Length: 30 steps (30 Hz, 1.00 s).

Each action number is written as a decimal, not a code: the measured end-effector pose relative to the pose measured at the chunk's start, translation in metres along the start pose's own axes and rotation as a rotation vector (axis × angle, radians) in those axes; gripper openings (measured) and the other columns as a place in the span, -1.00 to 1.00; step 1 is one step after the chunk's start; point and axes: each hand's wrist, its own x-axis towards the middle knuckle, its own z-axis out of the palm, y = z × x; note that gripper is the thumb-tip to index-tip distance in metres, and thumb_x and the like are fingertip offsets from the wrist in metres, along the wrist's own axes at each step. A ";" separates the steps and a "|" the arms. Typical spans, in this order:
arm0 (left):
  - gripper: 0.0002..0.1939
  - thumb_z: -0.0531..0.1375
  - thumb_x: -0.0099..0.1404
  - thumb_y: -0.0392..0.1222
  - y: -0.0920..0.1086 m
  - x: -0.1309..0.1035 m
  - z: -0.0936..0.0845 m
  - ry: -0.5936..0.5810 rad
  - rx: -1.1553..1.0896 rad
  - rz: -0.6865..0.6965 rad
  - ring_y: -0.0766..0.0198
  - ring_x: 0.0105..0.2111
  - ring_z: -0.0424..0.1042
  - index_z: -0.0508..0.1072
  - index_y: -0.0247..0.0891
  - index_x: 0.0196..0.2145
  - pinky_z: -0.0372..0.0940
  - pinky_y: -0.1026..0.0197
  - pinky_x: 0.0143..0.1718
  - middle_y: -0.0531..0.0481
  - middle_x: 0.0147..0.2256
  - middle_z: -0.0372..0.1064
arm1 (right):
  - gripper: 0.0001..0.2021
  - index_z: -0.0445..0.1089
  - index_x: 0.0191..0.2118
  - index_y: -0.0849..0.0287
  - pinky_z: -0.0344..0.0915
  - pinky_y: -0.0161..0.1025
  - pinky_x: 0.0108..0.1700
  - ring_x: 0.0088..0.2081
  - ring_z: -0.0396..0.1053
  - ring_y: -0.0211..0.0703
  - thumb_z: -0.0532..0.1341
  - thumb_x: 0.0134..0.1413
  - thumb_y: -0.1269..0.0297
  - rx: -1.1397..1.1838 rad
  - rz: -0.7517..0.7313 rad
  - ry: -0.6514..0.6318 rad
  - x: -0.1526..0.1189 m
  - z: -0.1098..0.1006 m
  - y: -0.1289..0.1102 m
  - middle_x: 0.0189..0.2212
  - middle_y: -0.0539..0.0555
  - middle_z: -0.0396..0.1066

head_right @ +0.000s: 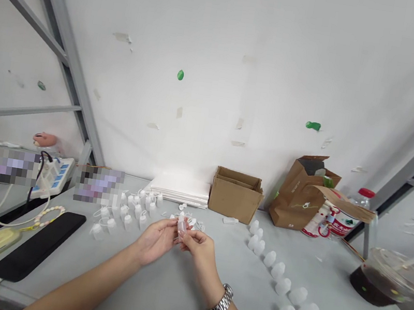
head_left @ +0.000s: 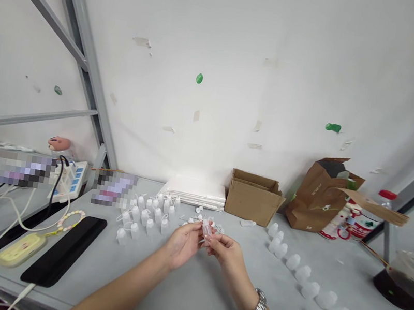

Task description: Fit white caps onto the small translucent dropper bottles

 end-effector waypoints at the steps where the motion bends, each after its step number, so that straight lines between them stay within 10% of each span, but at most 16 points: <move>1: -0.78 0.01 0.18 -0.30 0.001 0.000 0.001 -0.007 -0.006 -0.006 0.23 -0.38 0.34 0.44 -0.38 -0.32 0.14 0.18 -0.31 -0.12 -0.36 0.39 | -0.79 0.49 -0.58 0.24 0.17 -0.31 -0.42 -0.54 0.21 -0.29 0.37 -0.30 0.17 0.019 0.005 -0.009 0.000 0.000 0.000 -0.62 0.03 0.40; 30: -0.79 0.08 0.15 -0.22 0.002 -0.001 0.000 0.048 0.076 0.029 0.24 -0.36 0.32 0.46 -0.35 -0.33 0.13 0.21 -0.35 -0.10 -0.35 0.40 | -0.80 0.48 -0.59 0.28 0.17 -0.32 -0.41 -0.55 0.22 -0.31 0.37 -0.29 0.22 0.127 0.071 -0.078 -0.003 0.002 -0.008 -0.61 0.04 0.40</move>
